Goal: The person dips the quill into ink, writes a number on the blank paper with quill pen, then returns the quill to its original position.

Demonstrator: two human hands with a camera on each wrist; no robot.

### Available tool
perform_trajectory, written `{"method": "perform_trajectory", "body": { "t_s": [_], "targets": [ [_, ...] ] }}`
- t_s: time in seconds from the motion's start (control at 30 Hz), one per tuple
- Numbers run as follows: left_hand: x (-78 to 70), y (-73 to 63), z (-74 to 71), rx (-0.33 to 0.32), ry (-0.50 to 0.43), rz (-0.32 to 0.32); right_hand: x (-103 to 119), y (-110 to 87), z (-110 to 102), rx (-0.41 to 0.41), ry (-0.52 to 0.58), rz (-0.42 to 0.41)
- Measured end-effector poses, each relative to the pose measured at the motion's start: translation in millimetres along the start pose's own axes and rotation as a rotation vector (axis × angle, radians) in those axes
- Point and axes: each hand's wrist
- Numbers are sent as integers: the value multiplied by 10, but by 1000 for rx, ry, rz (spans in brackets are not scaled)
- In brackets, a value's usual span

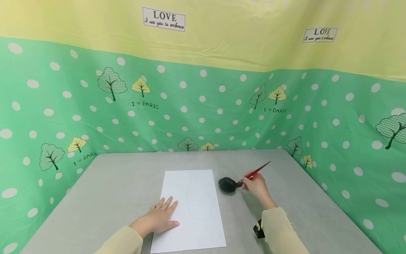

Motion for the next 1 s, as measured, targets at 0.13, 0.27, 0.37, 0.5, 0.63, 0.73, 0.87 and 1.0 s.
{"method": "perform_trajectory", "body": {
  "t_s": [0.13, 0.27, 0.37, 0.5, 0.63, 0.73, 0.87, 1.0],
  "targets": [
    [-33, -49, -41, -18, -31, 6, -2, -11, 10, 16, 60, 11],
    [-43, -58, -54, -21, -20, 10, 25, -45, -7, 61, 134, -30],
    [-49, -53, -56, -19, -18, 7, 38, -70, -34, 135, 123, -101],
    [-48, -43, -49, -21, -18, 7, 35, -80, -71, 219, 104, -76],
    [-44, -41, -46, -30, -17, 6, 27, -76, -114, 216, 124, 35],
    [-44, -38, -47, -29, -14, 4, 27, -80, -134, 186, 109, 68],
    [-44, -32, -49, -18, -18, 0, 14, -89, -134, 181, 63, 62],
    [-40, -37, -50, -12, -23, 0, -21, -94, -106, 218, 6, 39]
  ]
}}
Point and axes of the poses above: each hand's wrist, its own y-axis towards the middle knuckle, its own z-axis out of the palm, x = y × z, and after that the axes turned 7 degrees about -z, right-handed
